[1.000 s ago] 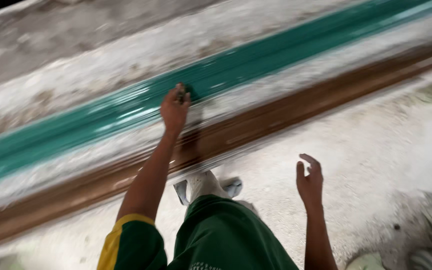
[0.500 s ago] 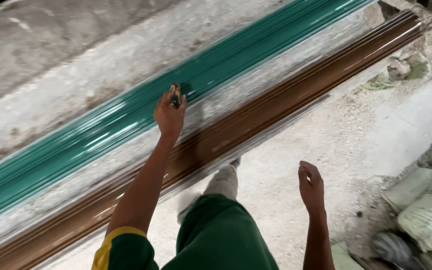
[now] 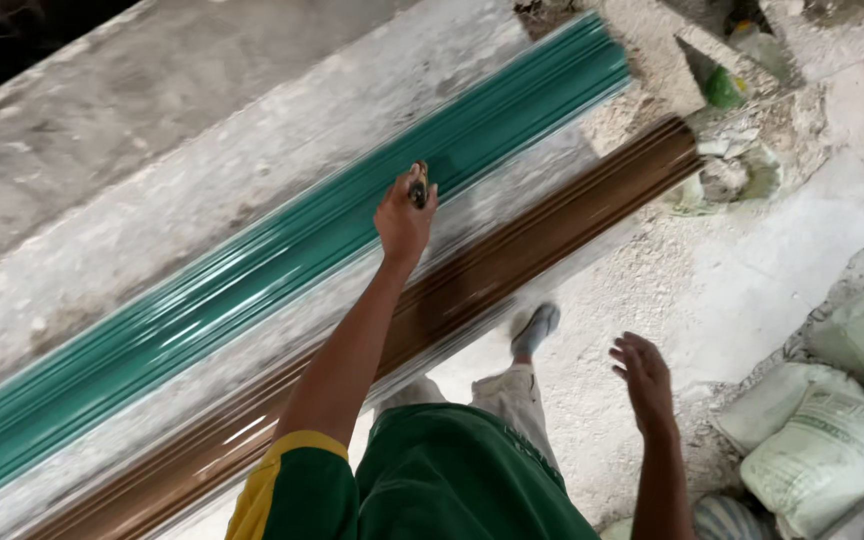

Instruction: The person cleans a long rectangular mold with a sponge, places a brown and a green molding strip inside, and brushes them with a paintbrush. The person then mixes a white paste in a bucket using a trowel.

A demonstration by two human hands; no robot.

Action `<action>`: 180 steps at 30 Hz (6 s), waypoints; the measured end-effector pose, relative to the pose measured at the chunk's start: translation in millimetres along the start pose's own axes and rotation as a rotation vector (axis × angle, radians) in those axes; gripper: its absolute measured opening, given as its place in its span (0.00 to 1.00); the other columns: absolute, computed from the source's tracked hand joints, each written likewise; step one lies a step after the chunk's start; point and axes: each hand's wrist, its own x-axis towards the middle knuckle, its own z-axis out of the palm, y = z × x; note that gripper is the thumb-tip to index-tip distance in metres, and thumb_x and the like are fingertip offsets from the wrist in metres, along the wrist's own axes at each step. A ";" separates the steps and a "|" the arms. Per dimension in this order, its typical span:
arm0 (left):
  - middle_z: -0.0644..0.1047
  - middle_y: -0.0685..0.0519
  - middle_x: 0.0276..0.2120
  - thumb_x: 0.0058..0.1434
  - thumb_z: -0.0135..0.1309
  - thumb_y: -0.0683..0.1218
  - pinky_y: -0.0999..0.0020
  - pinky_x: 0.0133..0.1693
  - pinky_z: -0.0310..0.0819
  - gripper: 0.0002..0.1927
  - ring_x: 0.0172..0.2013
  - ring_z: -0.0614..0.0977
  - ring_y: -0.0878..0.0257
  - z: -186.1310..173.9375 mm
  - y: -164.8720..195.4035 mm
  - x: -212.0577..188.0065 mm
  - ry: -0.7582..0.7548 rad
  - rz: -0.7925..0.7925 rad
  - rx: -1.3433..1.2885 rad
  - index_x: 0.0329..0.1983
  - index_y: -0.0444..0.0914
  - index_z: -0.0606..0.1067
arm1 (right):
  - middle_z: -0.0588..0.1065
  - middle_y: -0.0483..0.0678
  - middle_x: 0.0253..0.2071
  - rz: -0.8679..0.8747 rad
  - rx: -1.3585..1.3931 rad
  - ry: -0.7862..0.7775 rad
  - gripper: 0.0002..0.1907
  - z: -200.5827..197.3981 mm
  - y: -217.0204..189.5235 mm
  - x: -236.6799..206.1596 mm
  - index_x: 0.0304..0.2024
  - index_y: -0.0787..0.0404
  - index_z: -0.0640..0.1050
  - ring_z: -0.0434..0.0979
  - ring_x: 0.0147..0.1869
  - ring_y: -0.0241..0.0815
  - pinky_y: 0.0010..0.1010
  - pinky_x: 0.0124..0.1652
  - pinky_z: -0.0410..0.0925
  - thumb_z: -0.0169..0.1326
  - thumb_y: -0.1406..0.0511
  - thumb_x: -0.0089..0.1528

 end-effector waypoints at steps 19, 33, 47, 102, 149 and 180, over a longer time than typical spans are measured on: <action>0.78 0.41 0.47 0.63 0.59 0.46 0.72 0.23 0.82 0.25 0.29 0.87 0.64 302.8 267.9 113.4 -0.048 -0.202 -0.591 0.63 0.40 0.69 | 0.77 0.55 0.57 -0.085 -0.269 -0.283 0.21 -235.7 -68.8 253.5 0.63 0.64 0.71 0.78 0.61 0.47 0.37 0.55 0.72 0.46 0.62 0.71; 0.84 0.52 0.37 0.62 0.60 0.60 0.62 0.26 0.80 0.26 0.26 0.83 0.60 143.9 190.2 -115.0 -0.148 -0.437 0.095 0.64 0.56 0.73 | 0.79 0.53 0.55 -0.219 -0.709 -0.856 0.21 -128.1 -101.0 264.5 0.63 0.60 0.72 0.80 0.58 0.45 0.36 0.55 0.72 0.46 0.60 0.69; 0.80 0.42 0.31 0.68 0.55 0.53 0.47 0.36 0.77 0.10 0.35 0.82 0.42 -337.4 -48.2 -384.5 0.755 -0.763 0.485 0.44 0.44 0.79 | 0.75 0.53 0.64 -0.250 -1.220 -1.227 0.29 202.1 -85.9 40.7 0.67 0.56 0.71 0.72 0.68 0.50 0.46 0.63 0.65 0.50 0.54 0.65; 0.79 0.54 0.24 0.66 0.51 0.63 0.55 0.39 0.75 0.24 0.23 0.81 0.58 -1278.2 -747.0 -645.8 0.348 -0.987 0.550 0.64 0.55 0.71 | 0.78 0.54 0.56 -0.508 -0.951 -1.673 0.28 1186.4 116.2 -916.4 0.64 0.65 0.71 0.79 0.57 0.45 0.38 0.55 0.73 0.48 0.55 0.67; 0.75 0.31 0.52 0.70 0.54 0.46 0.51 0.54 0.72 0.18 0.54 0.76 0.38 -1581.4 -1129.8 -283.4 0.375 -0.957 -0.729 0.53 0.26 0.70 | 0.81 0.58 0.52 -0.131 -0.635 -0.802 0.23 1479.9 154.6 -1133.3 0.60 0.69 0.73 0.81 0.58 0.48 0.39 0.59 0.69 0.48 0.59 0.68; 0.75 0.40 0.50 0.63 0.54 0.38 0.55 0.43 0.86 0.25 0.44 0.81 0.51 -1672.2 -1270.0 -585.5 1.168 -1.304 -1.023 0.63 0.34 0.64 | 0.82 0.52 0.32 -0.200 -0.799 -1.008 0.22 1508.3 198.8 -1129.2 0.60 0.62 0.76 0.81 0.39 0.38 0.30 0.42 0.72 0.50 0.60 0.66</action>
